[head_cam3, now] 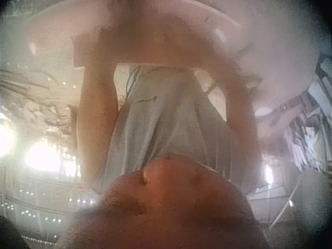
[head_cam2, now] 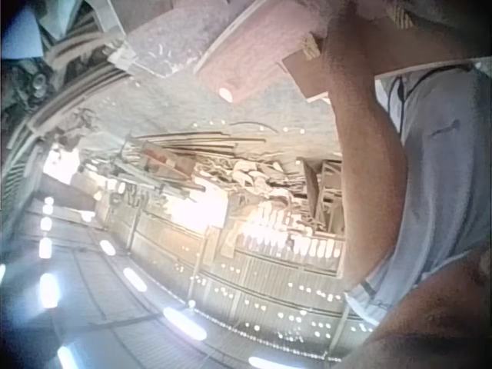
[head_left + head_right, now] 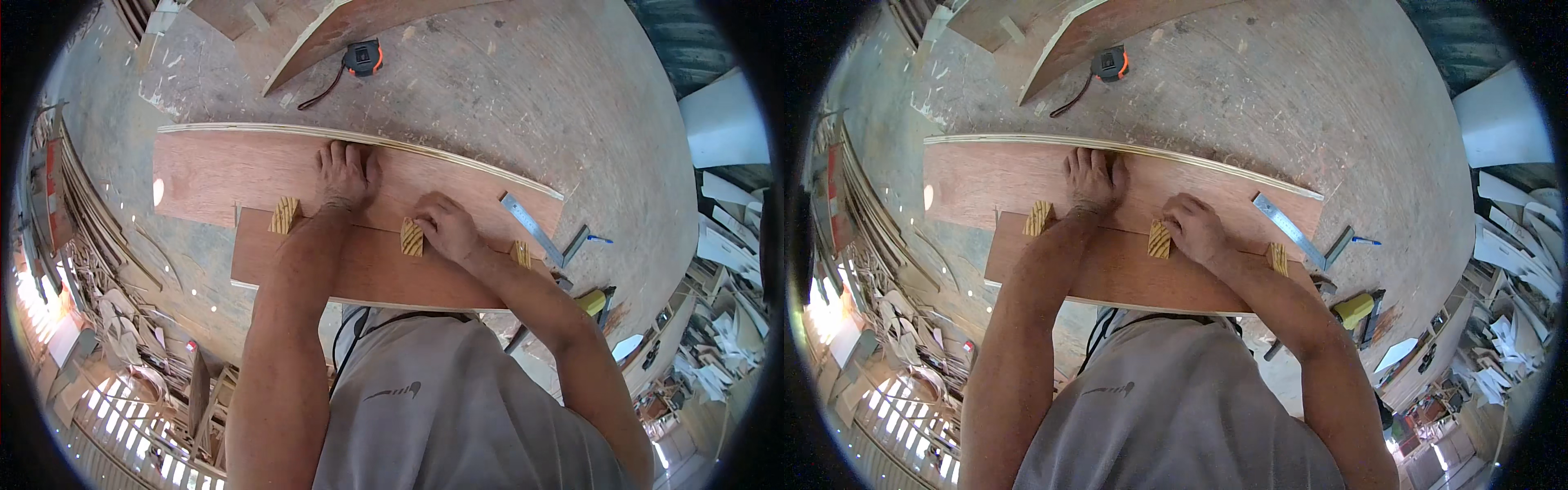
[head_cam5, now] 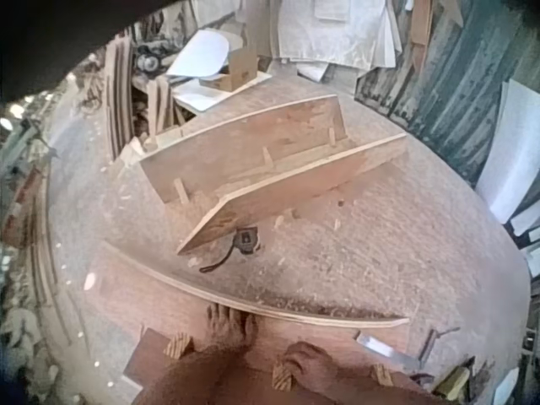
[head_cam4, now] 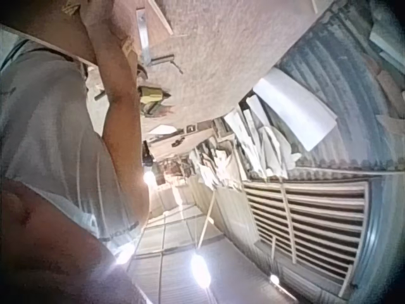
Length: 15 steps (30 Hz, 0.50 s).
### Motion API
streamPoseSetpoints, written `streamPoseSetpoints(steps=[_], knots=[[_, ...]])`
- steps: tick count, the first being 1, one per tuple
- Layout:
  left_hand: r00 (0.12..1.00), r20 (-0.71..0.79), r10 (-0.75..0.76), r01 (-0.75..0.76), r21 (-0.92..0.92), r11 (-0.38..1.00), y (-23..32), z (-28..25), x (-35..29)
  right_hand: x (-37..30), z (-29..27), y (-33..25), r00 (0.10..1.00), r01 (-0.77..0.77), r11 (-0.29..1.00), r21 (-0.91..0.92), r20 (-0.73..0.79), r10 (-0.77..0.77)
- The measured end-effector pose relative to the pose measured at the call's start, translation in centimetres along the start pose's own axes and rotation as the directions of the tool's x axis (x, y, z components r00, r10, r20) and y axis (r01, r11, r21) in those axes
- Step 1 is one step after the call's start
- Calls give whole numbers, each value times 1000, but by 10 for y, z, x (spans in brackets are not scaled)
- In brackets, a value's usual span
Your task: The person assembles a curved wooden structure by applying glue to small wooden blocks and attaching them to a larger curved board. They use a nail gun to secure the pieces and a hammer to tap them into place, ensuring alignment.
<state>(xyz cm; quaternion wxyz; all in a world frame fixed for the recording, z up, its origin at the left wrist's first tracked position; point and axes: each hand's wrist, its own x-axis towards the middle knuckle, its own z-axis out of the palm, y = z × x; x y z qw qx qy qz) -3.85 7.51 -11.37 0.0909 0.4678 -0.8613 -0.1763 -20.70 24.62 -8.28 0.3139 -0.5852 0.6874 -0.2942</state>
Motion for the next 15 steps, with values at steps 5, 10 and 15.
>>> streamPoseSetpoints(steps=[5, 10, 15], knots=[[997, -78, -1, 2, 6, 1000, -1, 8, 1, -19, 1, 10, 995, -22, 999, -39, 97, 25], [982, -184, 51, -45, 34, 998, -2, 10, -2, -4, -4, 9, 995, 12, 1000, 21, 98, -14], [991, -134, 27, -30, -21, 999, 0, 7, 0, 23, 0, 4, 987, -159, 987, 23, 21, 159]])
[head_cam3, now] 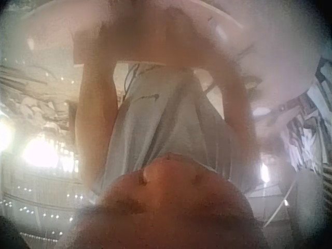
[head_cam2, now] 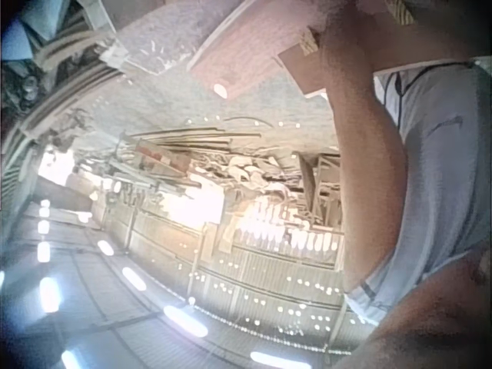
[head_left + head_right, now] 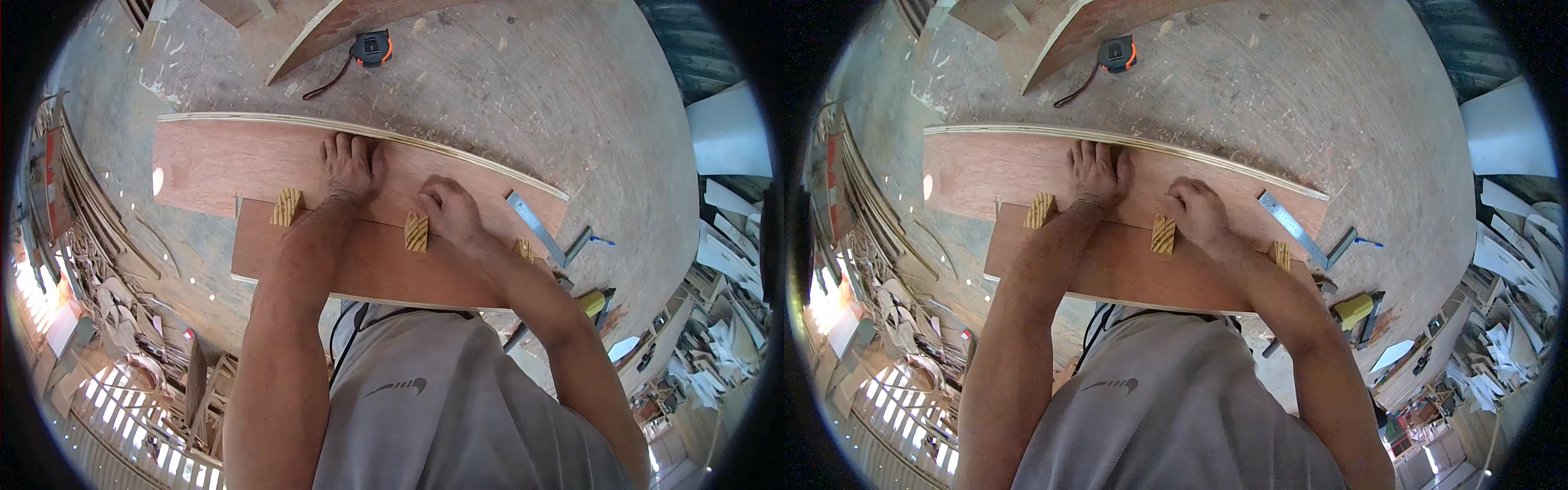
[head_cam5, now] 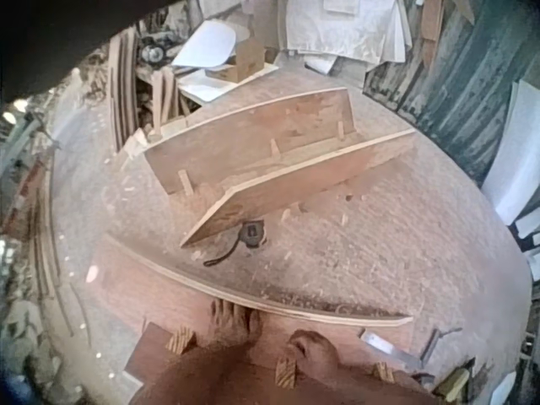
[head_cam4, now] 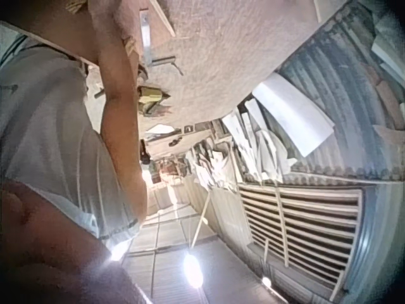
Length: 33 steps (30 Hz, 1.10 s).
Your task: The person assembles a curved wooden structure by applying glue to small wooden blocks and attaching them to a larger curved board. They use a nail gun to secure the pieces and a hammer to tap them into place, ensuring alignment.
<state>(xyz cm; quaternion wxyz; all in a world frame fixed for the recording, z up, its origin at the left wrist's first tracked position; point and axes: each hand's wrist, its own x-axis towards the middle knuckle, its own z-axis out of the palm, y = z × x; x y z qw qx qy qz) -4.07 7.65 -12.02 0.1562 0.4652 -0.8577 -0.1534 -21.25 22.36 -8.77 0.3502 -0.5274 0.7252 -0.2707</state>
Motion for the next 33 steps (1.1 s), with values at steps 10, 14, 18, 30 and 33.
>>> streamPoseSetpoints(steps=[10, 14, 18, 30, 33], knots=[[998, -52, 34, -35, -18, 999, 1, -1, 1, -8, -10, 6, 974, -222, 958, 183, -1, 226], [996, -63, 55, -53, 27, 998, -2, 3, -2, -6, -11, -20, 980, -19, 995, -99, 196, 38], [995, 97, -36, 38, -22, 999, -4, 3, -3, -6, -1, -18, 939, -287, 957, -37, 186, 288], [991, -128, 26, -36, -79, 996, -5, 9, -3, -25, 14, -18, 998, -29, 996, -88, -58, 24], [994, -109, 23, -31, -76, 997, -3, 4, -3, -26, 10, -23, 975, -216, 975, 58, 73, 212]])
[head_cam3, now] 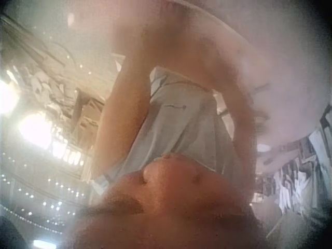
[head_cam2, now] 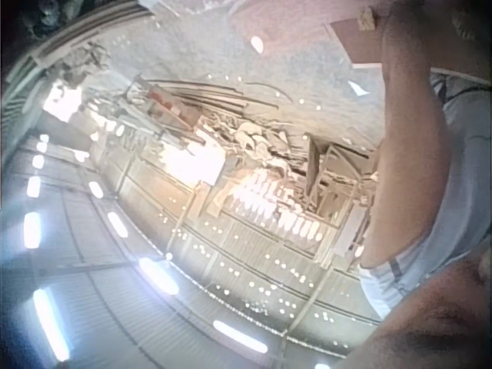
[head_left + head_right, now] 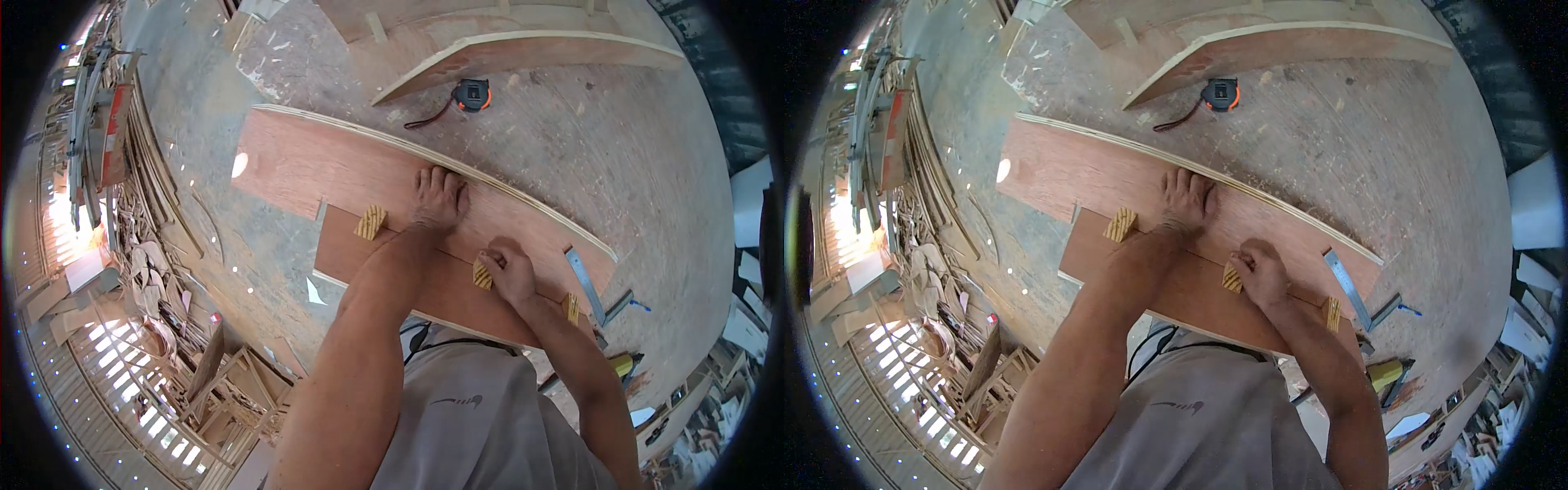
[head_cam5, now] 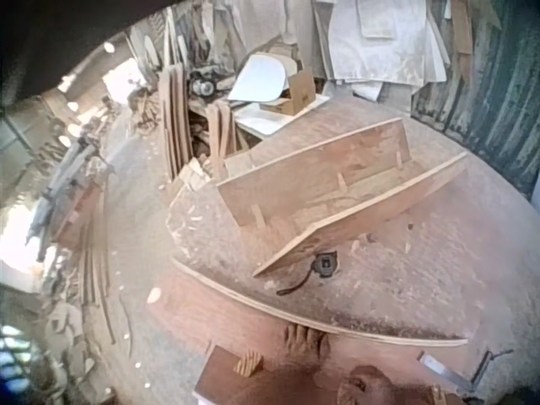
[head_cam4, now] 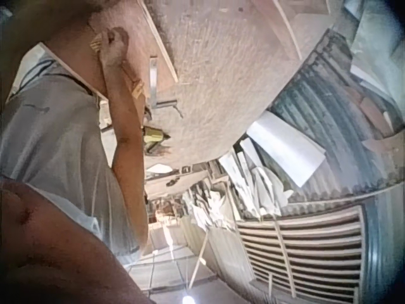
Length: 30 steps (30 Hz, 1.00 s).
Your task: The person assembles a curved wooden structure by applying glue to small wooden blocks and attaching them to a larger curved board. They use a nail gun to secure the pieces and a hammer to tap them into place, ensuring alignment.
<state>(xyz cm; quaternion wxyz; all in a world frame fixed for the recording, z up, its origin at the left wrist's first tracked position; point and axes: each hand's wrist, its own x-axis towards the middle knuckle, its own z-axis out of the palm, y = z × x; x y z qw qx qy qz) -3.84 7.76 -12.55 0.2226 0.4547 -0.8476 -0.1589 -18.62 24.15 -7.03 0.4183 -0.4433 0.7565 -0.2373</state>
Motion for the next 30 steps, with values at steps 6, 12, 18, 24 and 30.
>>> streamPoseSetpoints(steps=[6, 12, 18, 24, 30], knots=[[1000, -13, 5, -5, 5, 1000, -1, 2, -2, 0, 2, 34, 912, 409, 913, 10, -29, -408], [1000, -5, 22, -22, -30, 999, -1, -3, 0, 7, 0, 26, 936, 352, 931, 100, -11, -352], [1000, 3, -6, 6, 27, 1000, 3, -11, 1, 15, 3, 27, 990, 109, 990, 88, -95, -101], [999, 35, -19, 19, 3, 1000, -1, -3, -4, 20, 1, 20, 995, 51, 999, -4, -85, -52], [995, 98, -33, 31, 26, 999, 3, -15, 0, 2, -1, 5, 943, 312, 905, -288, -20, -331]])
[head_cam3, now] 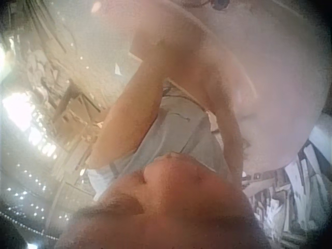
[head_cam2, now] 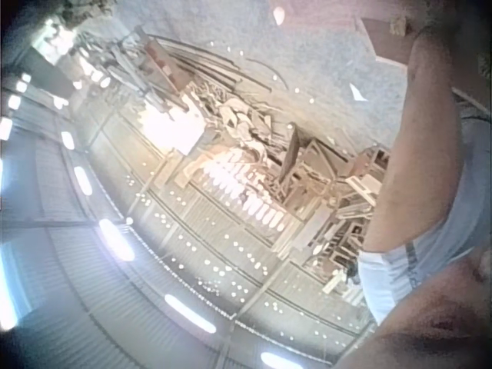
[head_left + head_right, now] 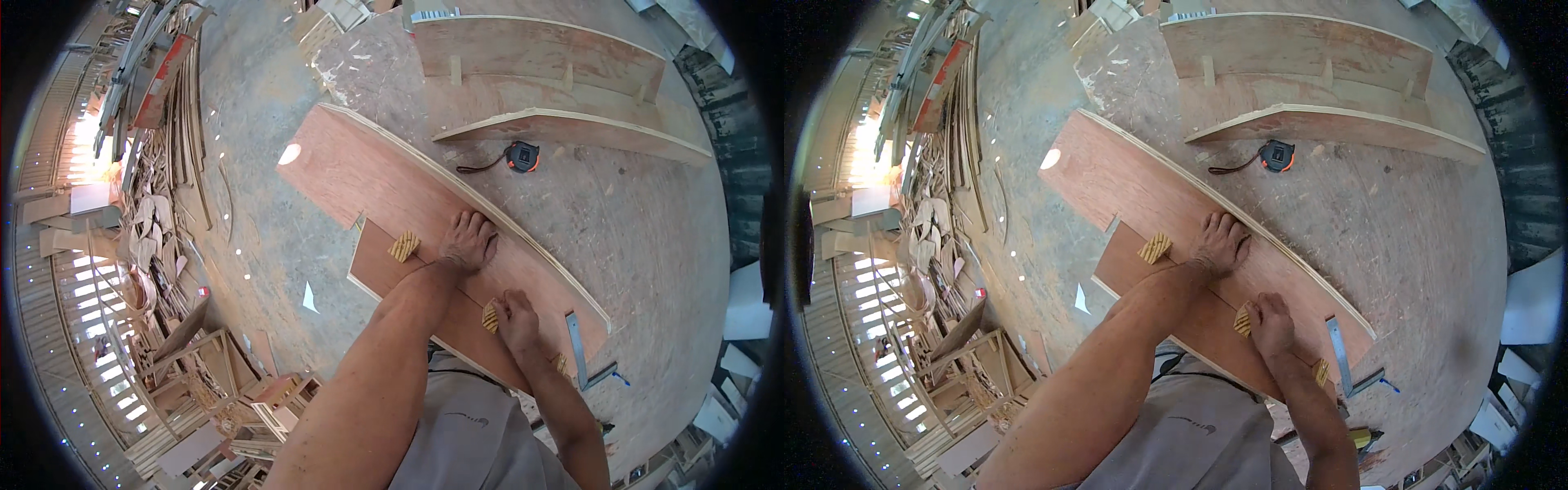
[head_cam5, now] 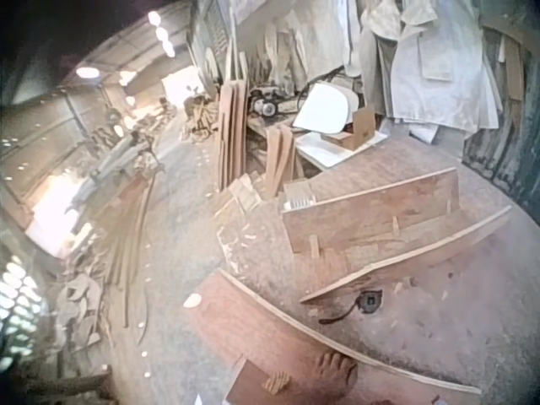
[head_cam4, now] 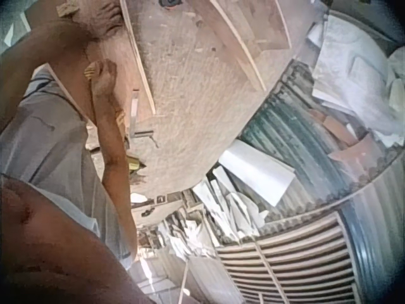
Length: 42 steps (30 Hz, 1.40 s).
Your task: The person assembles a curved wooden structure by applying glue to small wooden blocks and attaching them to a larger curved board. They use a nail gun to secure the pieces and a hammer to tap them into place, ensuring alignment.
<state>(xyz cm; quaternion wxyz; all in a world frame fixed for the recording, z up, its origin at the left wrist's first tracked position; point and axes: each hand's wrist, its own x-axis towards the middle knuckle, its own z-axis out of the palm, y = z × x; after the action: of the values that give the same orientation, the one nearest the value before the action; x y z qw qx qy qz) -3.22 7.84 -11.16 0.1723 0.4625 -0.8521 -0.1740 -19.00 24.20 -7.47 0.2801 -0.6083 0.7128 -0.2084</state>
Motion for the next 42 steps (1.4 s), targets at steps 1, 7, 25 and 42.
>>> streamPoseSetpoints(steps=[1, 7, 25, 42], knots=[[1000, 9, -1, 1, -15, 1000, -1, 1, 1, 0, -2, -4, 1000, 30, 999, 23, -11, -29], [1000, 19, -22, 22, 6, 1000, 1, 1, -1, -21, 23, 29, 980, -197, 946, 258, 93, 179], [999, -38, 10, -10, 19, 1000, 1, 0, 0, 8, 12, 22, 950, -300, 886, 354, 25, 312], [982, -177, 67, -67, 4, 998, -2, 2, -1, -13, 13, 14, 951, -309, 889, 338, 144, 275]])
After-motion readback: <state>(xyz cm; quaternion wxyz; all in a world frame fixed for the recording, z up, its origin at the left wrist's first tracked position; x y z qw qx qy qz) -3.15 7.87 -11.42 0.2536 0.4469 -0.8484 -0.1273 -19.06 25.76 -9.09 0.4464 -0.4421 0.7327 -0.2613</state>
